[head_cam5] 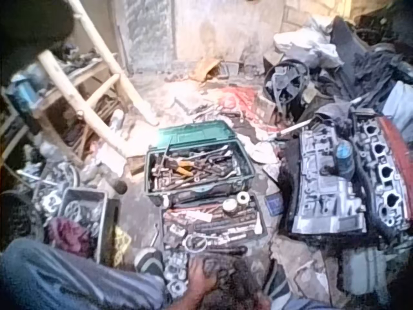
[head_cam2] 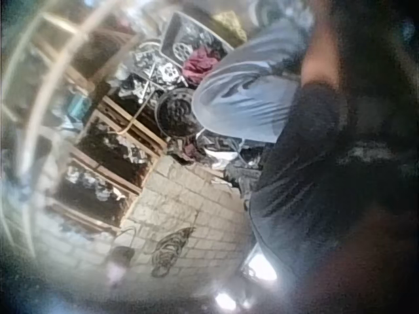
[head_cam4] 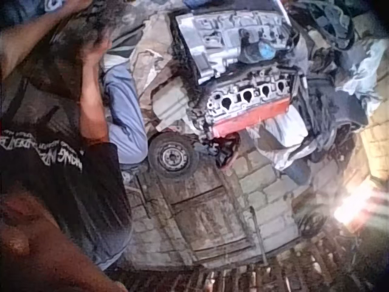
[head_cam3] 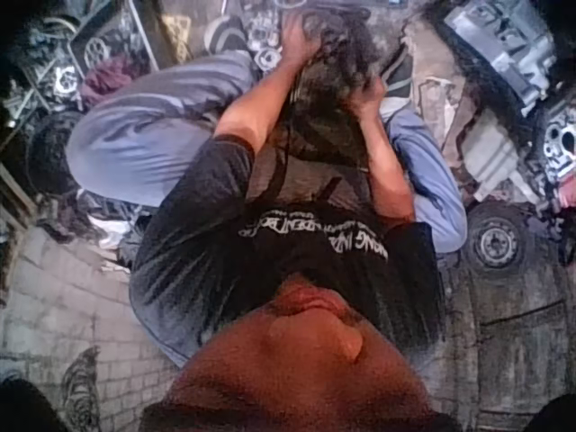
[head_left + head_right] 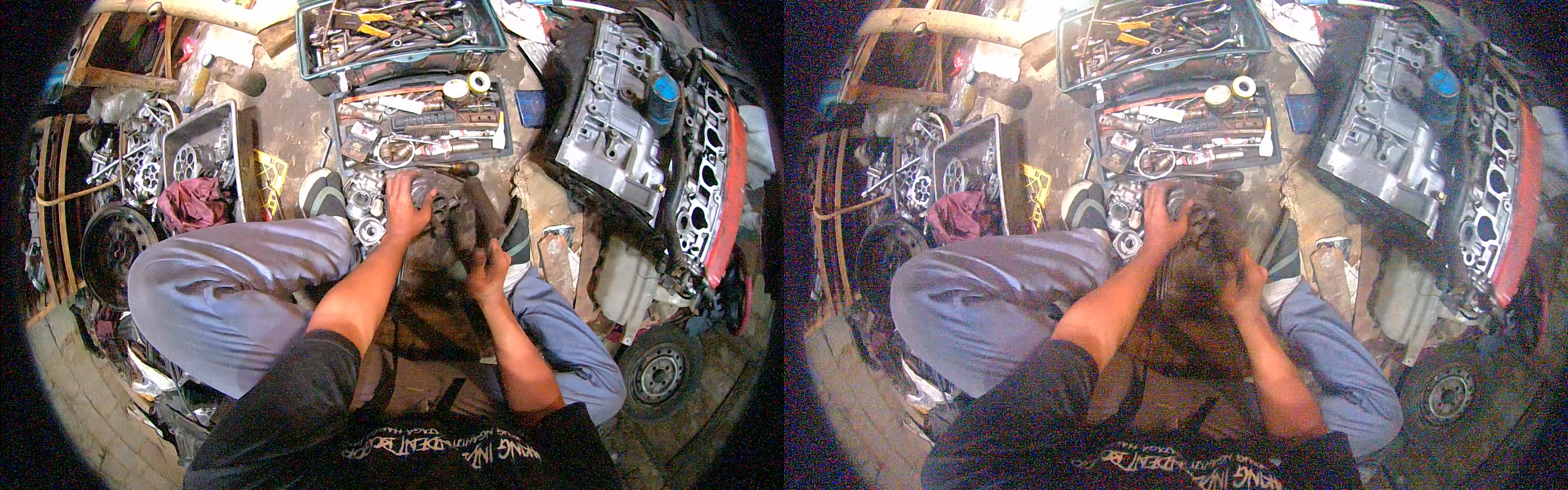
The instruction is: The person sits on the floor in a cluttered workshop and uses a hammer and punch to tap a metal engine component, likely a piston or cylinder head, to remove or adjust parts. They rotate the component and continue tapping different areas.
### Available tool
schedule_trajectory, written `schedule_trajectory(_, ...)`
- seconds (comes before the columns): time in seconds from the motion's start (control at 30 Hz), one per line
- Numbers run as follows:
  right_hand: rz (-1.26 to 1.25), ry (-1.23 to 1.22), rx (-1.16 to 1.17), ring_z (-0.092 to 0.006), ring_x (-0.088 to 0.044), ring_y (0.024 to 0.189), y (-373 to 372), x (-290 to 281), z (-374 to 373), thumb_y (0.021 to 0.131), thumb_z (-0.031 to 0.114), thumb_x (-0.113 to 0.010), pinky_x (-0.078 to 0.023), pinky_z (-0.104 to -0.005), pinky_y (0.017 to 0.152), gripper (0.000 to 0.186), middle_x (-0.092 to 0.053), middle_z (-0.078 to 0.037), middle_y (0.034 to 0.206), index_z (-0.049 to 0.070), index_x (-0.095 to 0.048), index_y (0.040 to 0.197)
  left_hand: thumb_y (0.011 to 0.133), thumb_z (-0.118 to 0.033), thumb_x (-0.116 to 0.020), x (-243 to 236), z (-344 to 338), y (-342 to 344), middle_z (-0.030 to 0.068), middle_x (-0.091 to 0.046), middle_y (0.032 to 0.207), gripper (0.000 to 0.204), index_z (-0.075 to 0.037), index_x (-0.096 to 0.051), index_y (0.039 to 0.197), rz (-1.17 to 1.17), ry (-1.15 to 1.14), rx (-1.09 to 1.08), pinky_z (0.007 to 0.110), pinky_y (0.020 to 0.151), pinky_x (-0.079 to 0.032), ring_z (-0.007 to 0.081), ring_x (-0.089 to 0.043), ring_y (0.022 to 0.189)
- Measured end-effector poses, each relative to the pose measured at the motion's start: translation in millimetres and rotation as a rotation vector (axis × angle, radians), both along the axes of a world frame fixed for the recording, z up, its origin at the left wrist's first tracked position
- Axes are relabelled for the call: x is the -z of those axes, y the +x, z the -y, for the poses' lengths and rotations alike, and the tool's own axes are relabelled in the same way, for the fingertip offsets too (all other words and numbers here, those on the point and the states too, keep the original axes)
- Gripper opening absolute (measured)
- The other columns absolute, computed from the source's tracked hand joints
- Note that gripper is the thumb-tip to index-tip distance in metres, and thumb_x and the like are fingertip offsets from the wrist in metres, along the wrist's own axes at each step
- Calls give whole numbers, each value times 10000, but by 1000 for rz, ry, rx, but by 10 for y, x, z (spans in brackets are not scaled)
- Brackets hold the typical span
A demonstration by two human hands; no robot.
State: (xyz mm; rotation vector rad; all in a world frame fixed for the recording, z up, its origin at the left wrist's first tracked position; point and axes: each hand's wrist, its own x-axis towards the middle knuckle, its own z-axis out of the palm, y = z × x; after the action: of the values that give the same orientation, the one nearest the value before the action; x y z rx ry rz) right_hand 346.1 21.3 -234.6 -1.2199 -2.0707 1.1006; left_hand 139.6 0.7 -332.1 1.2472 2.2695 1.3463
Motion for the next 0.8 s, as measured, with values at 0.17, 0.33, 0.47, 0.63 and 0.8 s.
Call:
schedule_trajectory(0.17, 103, -129, 305, -125, -455, 709, 80, 415, -106, 1048, 343, -519, -414, -340, 644, 426, -555, -46, 707, -51, -594, 905, 804, -272, -791, -9, 74, 135, 235, -518, 1159, 577, 32, -474, 1178, 26, -48, 40, 525, 986, -377, 437, -473, 1101)
schedule_trajectory(0.33, 110, -364, 488, -121, -452, 694, 72, 708, -190, 1035, 424, -534, -423, -335, 648, 519, -531, -27, 674, -60, -591, 857, 785, -272, -807, 9, 195, 381, 229, -460, 1206, 561, 19, -477, 1134, -2, -82, 127, 538, 997, -364, 442, -440, 1149)
schedule_trajectory(0.47, 124, -548, 558, -168, -523, 728, 138, 989, -172, 1018, 454, -551, -458, -358, 702, 557, -612, -84, 750, -84, -621, 892, 776, -249, -816, 109, 302, 535, 225, -443, 1233, 537, 1, -477, 1109, -14, -28, 150, 547, 1008, -368, 447, -443, 1167)
schedule_trajectory(0.63, 228, -602, 516, -313, -660, 869, 6, 910, -264, 991, 443, -589, -489, -425, 848, 546, -716, -228, 929, -94, -685, 1009, 716, -198, -858, 212, 306, 530, 237, -412, 1289, 690, -51, -402, 1212, 66, 53, 142, 552, 1037, -368, 463, -420, 1233)
schedule_trajectory(0.8, 231, -524, 438, -346, -670, 870, 22, 1018, -274, 996, 406, -586, -489, -442, 833, 504, -722, -224, 926, -89, -676, 1027, 672, -181, -886, 95, 265, 521, 257, -394, 1306, 832, -73, -333, 1285, 120, 41, 81, 554, 1058, -366, 469, -402, 1258)
